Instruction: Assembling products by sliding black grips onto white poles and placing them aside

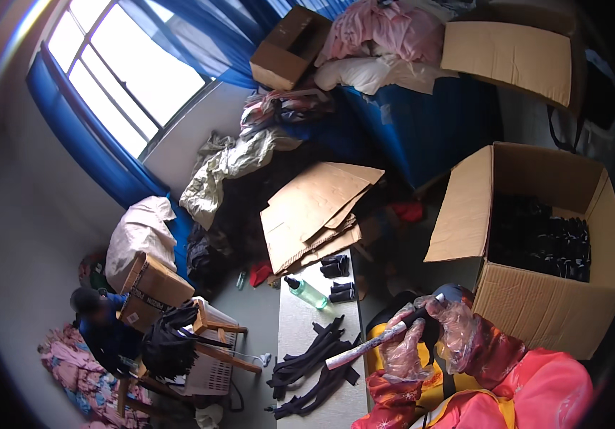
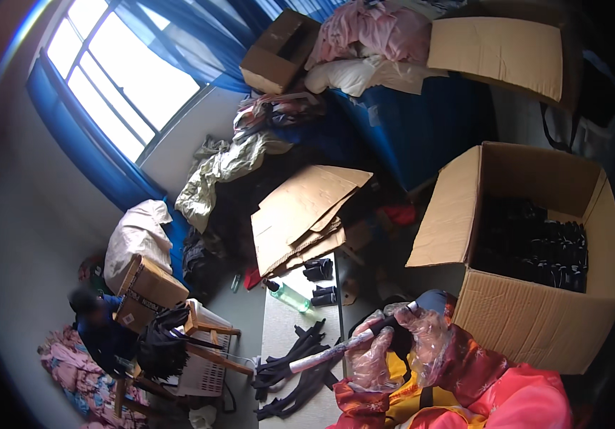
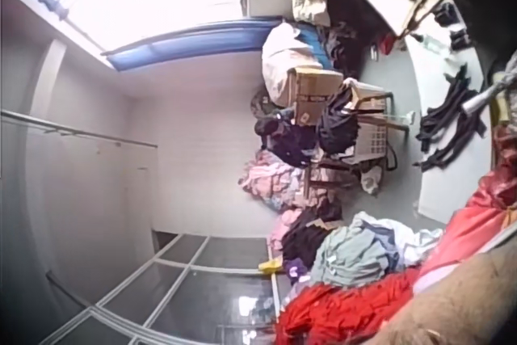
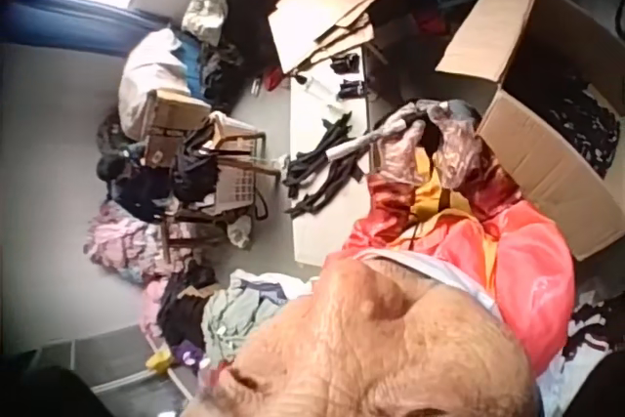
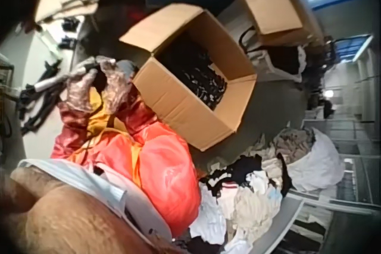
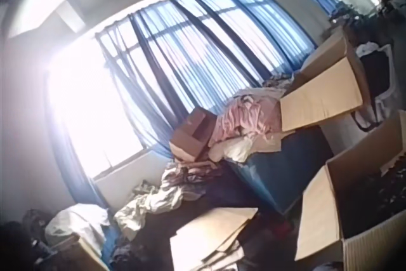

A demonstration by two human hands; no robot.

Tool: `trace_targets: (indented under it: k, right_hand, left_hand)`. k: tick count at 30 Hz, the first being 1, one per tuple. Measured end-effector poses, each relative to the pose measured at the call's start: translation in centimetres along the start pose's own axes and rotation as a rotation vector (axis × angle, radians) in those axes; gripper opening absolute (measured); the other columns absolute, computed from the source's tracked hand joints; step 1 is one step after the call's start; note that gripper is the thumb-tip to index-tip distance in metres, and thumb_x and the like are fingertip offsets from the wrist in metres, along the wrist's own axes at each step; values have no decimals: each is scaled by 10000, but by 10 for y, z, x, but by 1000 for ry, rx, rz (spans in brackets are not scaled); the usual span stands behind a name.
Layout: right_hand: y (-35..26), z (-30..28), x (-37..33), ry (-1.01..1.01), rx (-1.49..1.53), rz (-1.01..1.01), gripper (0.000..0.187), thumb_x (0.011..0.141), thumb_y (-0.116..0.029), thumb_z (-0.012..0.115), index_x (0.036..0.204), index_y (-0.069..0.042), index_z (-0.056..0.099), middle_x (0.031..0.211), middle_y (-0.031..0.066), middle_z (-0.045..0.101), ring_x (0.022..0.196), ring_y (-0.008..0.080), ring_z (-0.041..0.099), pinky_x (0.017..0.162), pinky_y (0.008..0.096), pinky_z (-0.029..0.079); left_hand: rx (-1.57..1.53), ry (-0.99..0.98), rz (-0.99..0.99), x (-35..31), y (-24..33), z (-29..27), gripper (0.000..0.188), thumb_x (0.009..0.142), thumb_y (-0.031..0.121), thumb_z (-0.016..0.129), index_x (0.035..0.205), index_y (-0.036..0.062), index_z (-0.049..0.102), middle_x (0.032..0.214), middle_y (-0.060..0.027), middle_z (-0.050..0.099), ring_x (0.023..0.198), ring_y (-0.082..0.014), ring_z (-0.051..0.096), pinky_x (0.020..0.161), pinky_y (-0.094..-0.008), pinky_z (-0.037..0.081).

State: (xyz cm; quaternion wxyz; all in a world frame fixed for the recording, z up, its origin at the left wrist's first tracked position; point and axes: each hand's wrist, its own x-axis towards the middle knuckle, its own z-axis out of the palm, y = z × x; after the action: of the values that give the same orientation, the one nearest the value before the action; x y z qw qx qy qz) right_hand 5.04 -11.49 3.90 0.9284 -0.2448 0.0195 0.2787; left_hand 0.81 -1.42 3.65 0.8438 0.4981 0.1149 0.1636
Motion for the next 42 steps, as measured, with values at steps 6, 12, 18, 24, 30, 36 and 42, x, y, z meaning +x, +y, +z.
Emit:
trace_targets:
  k: [6, 12, 18, 24, 30, 36, 42]
  right_hand:
    - [5, -35, 4, -97, -1374, -616, 377, 793, -136, 590, 1169, -109, 583, 1040, 136, 634, 903, 316, 634, 778, 374, 513]
    - [20, -23, 20, 9, -591, -73, 271, 890, -261, 599, 1017, -22, 621, 963, 80, 650, 882, 129, 601, 823, 282, 473]
    - [42, -60, 57, -44, -242, 117, 128, 875, -125, 579, 927, -10, 601, 951, 168, 618, 887, 257, 609, 820, 352, 502]
    - [24, -11, 58, -55, -320, 262, 131, 833, 13, 612, 958, -24, 598, 965, 110, 634, 941, 220, 605, 890, 324, 469]
    - [14, 10, 46, 30, -105, 330, 150, 848, -11, 600, 995, -17, 575, 1001, 146, 627, 987, 266, 607, 914, 382, 496]
    - [20, 32, 42, -24, 28, 267, 175, 876, -131, 590, 996, -4, 580, 957, 137, 634, 914, 244, 632, 841, 374, 531]
    - [26, 30, 46, 0, -86, 207, 215, 893, -208, 576, 992, -17, 592, 1010, 118, 619, 950, 243, 602, 862, 385, 503]
  left_hand:
    - [-225, 18, -429, 2, 17, -14, 404, 836, -2, 614, 1223, 78, 532, 864, 0, 588, 551, -24, 481, 433, -157, 372]
    - [-184, 59, -412, 2, 3, -44, 419, 827, 4, 616, 1229, 88, 531, 1006, -33, 603, 721, -71, 560, 515, -178, 423]
    - [-192, 48, -357, 10, 2, -54, 355, 830, 49, 646, 1172, 61, 552, 884, -41, 620, 650, -88, 578, 475, -198, 439]
    - [-346, 82, -378, 24, -6, -67, 305, 879, 122, 598, 1163, 35, 529, 937, -89, 618, 760, -141, 610, 549, -235, 491]
    - [-186, 189, -317, 19, 17, -43, 308, 856, 85, 620, 1143, 9, 535, 1031, -130, 604, 889, -203, 622, 765, -317, 533]
    - [144, 248, -104, 21, 17, -47, 349, 790, 84, 696, 1108, 6, 577, 1011, -124, 625, 839, -187, 628, 683, -267, 522]
    - [39, 267, -195, 25, 14, -58, 397, 756, 35, 715, 1130, 23, 579, 989, -96, 633, 748, -132, 607, 562, -202, 471]
